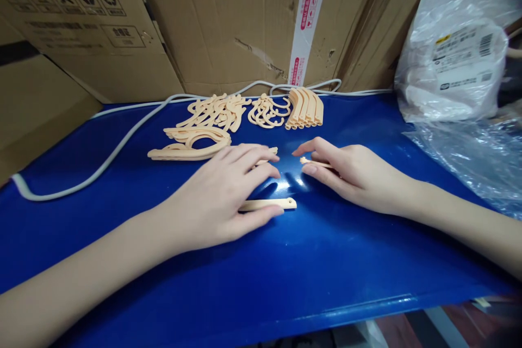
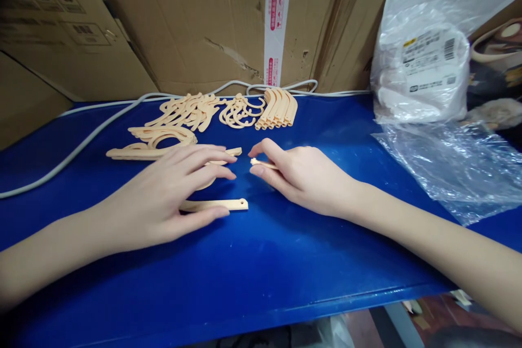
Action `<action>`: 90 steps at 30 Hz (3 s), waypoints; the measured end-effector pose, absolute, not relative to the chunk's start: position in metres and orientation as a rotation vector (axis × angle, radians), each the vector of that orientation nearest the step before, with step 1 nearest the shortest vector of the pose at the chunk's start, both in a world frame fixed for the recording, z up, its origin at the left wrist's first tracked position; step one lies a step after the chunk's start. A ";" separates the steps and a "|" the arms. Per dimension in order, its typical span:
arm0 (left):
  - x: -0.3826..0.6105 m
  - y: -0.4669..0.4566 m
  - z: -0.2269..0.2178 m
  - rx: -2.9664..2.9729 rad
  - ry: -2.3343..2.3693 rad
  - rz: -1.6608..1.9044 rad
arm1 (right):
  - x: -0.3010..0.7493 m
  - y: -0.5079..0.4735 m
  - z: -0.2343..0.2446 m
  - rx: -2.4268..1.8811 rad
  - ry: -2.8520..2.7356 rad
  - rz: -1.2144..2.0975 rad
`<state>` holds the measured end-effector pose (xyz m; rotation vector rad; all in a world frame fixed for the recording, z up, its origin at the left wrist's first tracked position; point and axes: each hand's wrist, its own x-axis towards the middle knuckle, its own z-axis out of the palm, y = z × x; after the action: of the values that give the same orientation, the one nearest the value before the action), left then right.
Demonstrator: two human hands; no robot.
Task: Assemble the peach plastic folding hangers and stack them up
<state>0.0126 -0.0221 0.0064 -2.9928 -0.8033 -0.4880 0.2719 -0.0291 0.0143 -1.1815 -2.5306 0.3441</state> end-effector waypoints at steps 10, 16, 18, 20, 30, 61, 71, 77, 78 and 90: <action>0.011 -0.021 0.002 -3.365 -0.982 -0.357 | 0.268 -0.031 0.006 -1.105 -2.588 0.355; 0.016 -0.025 0.004 -3.368 -1.106 -0.532 | 0.264 -0.034 0.009 -1.297 -2.587 0.460; 0.017 -0.026 0.005 -3.363 -1.150 -0.596 | 0.264 -0.034 0.010 -1.302 -2.586 0.475; 0.017 -0.027 0.005 -3.358 -1.183 -0.651 | 0.264 -0.034 0.011 -1.297 -2.583 0.486; 0.018 -0.026 0.003 -3.349 -1.207 -0.750 | 0.264 -0.035 0.008 -1.232 -2.543 0.564; 0.018 -0.028 0.002 -3.335 -1.092 -0.589 | 0.267 -0.041 0.001 -1.075 -2.672 0.004; 0.019 -0.028 0.001 -3.327 -1.071 -0.581 | 0.268 -0.042 -0.003 -1.014 -2.684 -0.370; 0.018 -0.028 -0.001 -3.323 -1.053 -0.582 | 0.266 -0.043 -0.001 -0.962 -2.638 -0.497; 0.018 -0.028 -0.001 -3.323 -1.056 -0.581 | 0.266 -0.043 -0.001 -0.950 -2.626 -0.497; 0.018 -0.027 0.002 -3.320 -1.032 -0.511 | 0.267 -0.043 0.003 -0.933 -2.627 -0.392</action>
<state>0.0182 -0.0274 0.0015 -3.3200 -1.0320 -0.5111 0.2674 -0.0434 0.0029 -0.9326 -2.6266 -0.3924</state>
